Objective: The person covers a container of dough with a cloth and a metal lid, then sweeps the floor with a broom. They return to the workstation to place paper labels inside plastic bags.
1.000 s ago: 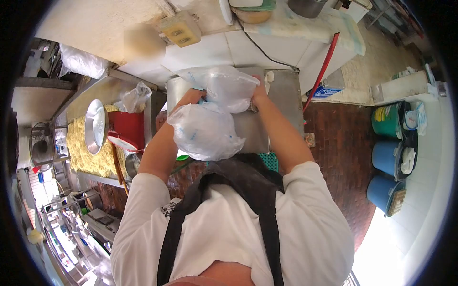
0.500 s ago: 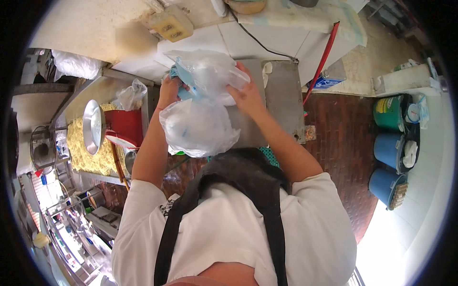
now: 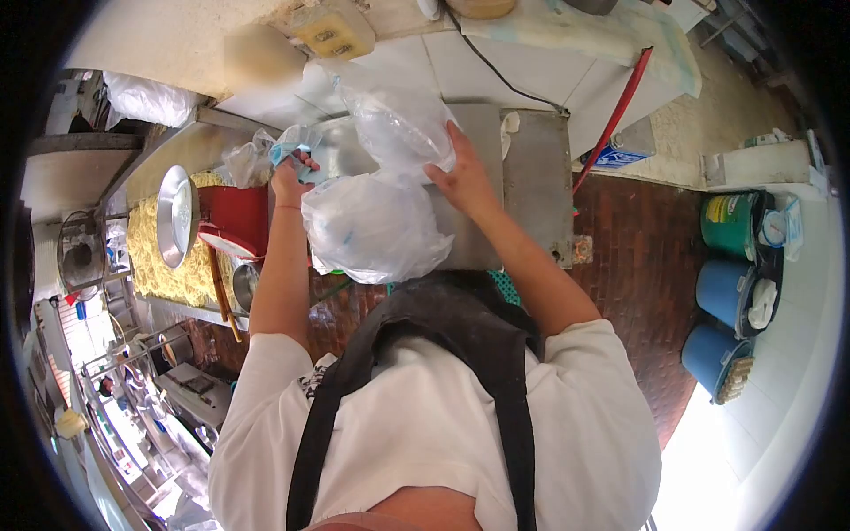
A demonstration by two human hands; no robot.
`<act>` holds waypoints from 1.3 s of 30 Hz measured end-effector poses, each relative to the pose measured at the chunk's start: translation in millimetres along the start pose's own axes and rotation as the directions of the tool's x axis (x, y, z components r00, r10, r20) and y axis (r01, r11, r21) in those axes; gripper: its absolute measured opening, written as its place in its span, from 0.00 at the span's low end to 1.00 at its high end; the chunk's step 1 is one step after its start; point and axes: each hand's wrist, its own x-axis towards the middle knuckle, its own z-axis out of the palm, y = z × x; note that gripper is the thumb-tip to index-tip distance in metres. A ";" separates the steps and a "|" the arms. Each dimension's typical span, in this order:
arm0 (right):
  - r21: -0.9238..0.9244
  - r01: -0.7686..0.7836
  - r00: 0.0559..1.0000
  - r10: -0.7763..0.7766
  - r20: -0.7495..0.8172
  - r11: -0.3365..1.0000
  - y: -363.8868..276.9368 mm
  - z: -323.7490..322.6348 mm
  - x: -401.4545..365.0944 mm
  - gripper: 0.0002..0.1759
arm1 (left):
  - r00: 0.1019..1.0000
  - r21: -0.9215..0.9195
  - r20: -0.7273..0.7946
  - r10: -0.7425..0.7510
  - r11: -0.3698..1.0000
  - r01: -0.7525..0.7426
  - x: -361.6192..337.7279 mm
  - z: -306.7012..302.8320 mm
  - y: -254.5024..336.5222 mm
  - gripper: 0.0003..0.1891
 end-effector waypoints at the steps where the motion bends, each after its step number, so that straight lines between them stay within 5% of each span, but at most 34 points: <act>1: -0.018 0.013 1.000 -0.013 -0.003 1.000 4.5 3.1 1.9 0.40 | 0.999 -0.010 0.052 -0.013 1.000 0.014 3.3 1.4 -0.3 0.10; 4: 0.097 -0.036 0.999 0.036 0.002 0.995 33.1 5.8 18.7 0.39 | 0.989 -0.022 0.111 -0.097 0.995 0.100 -6.9 26.1 0.3 0.14; 8: -0.078 0.033 0.987 -0.045 -0.156 0.996 30.5 -4.9 21.5 0.39 | 0.934 0.134 0.326 -0.149 0.985 0.110 -41.6 76.7 -1.4 0.20; 10: -0.044 0.149 0.973 -0.155 -0.173 0.988 19.8 -2.2 10.7 0.42 | 0.936 0.275 0.298 -0.187 0.956 0.103 -45.0 93.9 -5.4 0.21; 15: 0.043 0.108 0.993 -0.109 0.041 0.993 11.5 8.8 18.3 0.50 | 0.960 0.684 0.162 -0.228 0.727 0.058 -61.8 111.3 -42.6 0.21; 19: 0.119 0.003 0.991 -0.019 0.131 0.993 38.8 -4.9 33.6 0.47 | 0.964 0.793 0.159 -0.214 0.609 0.004 -69.7 104.8 -56.2 0.22; 20: 0.005 -0.001 0.990 0.001 0.143 1.000 48.5 -7.8 35.5 0.47 | 0.964 0.799 0.154 -0.215 0.602 0.006 -69.2 104.5 -57.8 0.22; 22: -0.223 -0.003 0.986 0.040 0.163 0.975 63.1 -10.2 35.9 0.48 | 0.966 0.807 0.139 -0.220 0.590 0.019 -65.8 104.0 -59.9 0.22; 25: -0.269 0.014 0.982 0.037 0.185 0.963 65.9 -17.1 34.5 0.48 | 0.955 0.721 0.159 -0.250 0.690 0.061 -56.5 97.5 -59.5 0.22; 28: -0.374 -0.020 0.991 0.067 0.114 0.927 66.3 -20.1 18.9 0.46 | 0.879 0.379 0.411 -0.240 0.923 0.074 -40.4 62.7 -42.3 0.16; 31: -0.263 -0.083 0.992 0.106 0.073 0.961 45.1 -35.0 -8.4 0.39 | 0.949 0.142 0.309 -0.062 0.990 0.018 -50.9 49.4 -2.6 0.15; 33: -0.456 0.111 0.993 -0.077 0.093 0.883 46.8 -47.0 -21.3 0.34 | 0.970 0.153 0.241 0.032 0.986 -0.071 -87.5 44.9 28.6 0.13; 36: -0.093 -0.174 0.959 0.190 0.212 0.980 -49.6 -68.0 -26.8 0.27 | 0.948 0.171 0.287 0.136 0.967 -0.190 -120.1 26.2 57.2 0.11; 39: 0.028 -0.031 0.995 0.028 0.098 0.999 -120.9 -62.4 -34.2 0.19 | 0.923 0.175 0.350 0.160 0.957 -0.232 -159.7 12.5 81.4 0.07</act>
